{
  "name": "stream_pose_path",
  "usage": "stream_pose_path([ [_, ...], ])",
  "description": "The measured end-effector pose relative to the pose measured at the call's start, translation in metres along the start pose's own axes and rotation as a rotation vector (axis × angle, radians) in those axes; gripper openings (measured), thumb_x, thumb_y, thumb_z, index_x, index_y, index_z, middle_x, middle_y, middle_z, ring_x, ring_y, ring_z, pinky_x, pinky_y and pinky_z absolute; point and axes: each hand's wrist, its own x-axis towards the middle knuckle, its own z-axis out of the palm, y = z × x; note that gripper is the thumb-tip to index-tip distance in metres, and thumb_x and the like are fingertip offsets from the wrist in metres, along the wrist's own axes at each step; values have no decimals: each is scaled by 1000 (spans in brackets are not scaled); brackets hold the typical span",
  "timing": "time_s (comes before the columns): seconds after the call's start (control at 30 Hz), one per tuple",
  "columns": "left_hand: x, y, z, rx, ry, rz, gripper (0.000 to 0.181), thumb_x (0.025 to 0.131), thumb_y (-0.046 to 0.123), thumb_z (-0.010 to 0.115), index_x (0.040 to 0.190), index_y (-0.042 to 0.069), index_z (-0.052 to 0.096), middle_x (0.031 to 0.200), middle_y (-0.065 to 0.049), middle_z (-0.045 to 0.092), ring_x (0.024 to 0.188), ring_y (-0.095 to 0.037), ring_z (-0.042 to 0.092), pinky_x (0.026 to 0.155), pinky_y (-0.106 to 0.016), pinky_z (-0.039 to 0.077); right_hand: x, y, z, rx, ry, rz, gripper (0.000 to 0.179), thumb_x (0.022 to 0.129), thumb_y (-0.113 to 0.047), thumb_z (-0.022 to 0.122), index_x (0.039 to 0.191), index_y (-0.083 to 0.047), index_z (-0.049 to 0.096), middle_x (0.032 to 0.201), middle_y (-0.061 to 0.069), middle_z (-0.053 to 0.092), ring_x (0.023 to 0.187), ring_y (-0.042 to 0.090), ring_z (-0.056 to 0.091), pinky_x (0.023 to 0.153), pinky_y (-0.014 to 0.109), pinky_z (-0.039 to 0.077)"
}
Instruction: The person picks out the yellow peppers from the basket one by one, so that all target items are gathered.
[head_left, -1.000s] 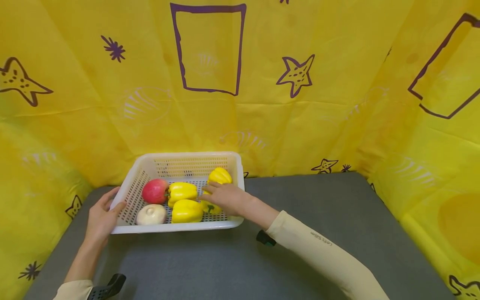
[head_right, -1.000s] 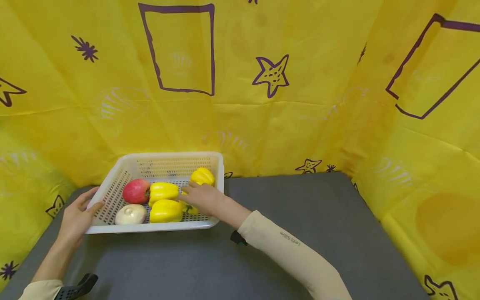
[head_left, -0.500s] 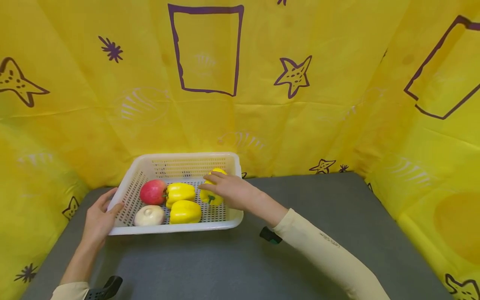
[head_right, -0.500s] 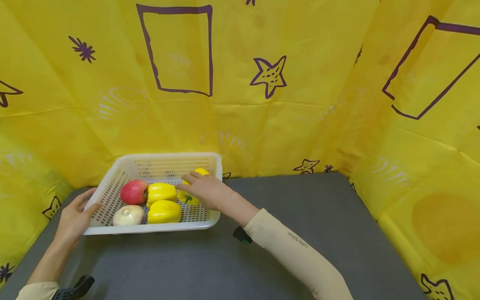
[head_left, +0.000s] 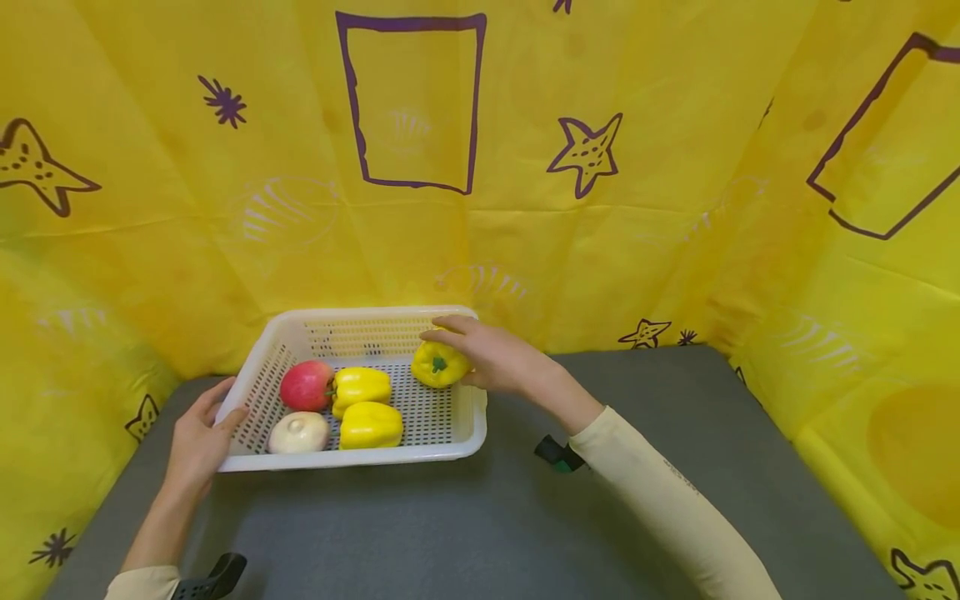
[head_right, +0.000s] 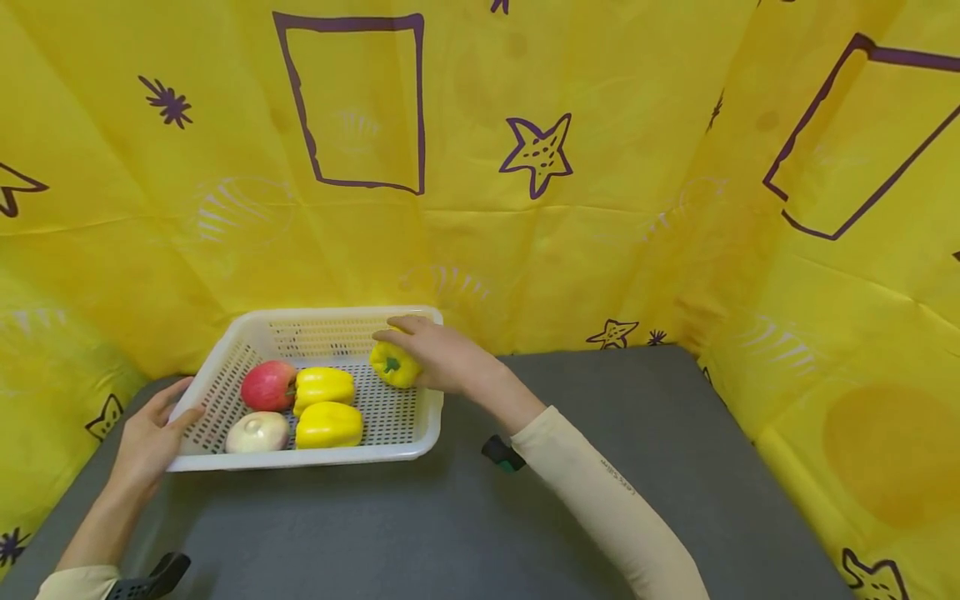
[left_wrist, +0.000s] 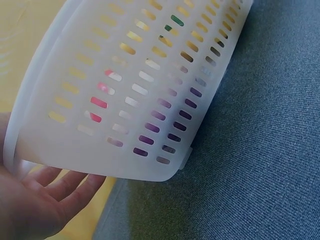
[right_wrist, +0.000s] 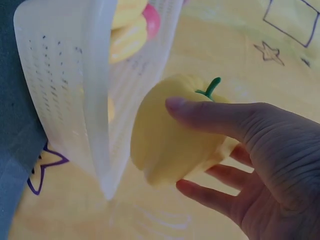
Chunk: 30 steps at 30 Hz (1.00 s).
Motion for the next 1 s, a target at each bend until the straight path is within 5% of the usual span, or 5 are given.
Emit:
stream_pose_path([
  [0.3,0,1,1,-7,0,18,63,101,30,51,154,6,26,136,-31,48,75,-3,60,61,-30,52,-13,25,-8,170,136,46,79,77,-5,82,146,-10,44,151,18,38,135,35,41,106,45,38],
  [0.87,-1,2,1,-14,10,-9,63,102,32,49,155,8,26,137,-28,48,77,-3,59,63,-29,52,-40,64,6,258,324,70,78,73,-7,86,141,-1,49,145,18,47,134,34,42,110,47,33],
  [1.0,-1,2,1,-14,19,-6,62,101,31,50,154,8,27,136,-29,49,76,-3,59,63,-28,52,-44,68,11,383,352,75,80,72,-7,87,141,0,48,142,17,50,130,33,46,103,48,41],
])
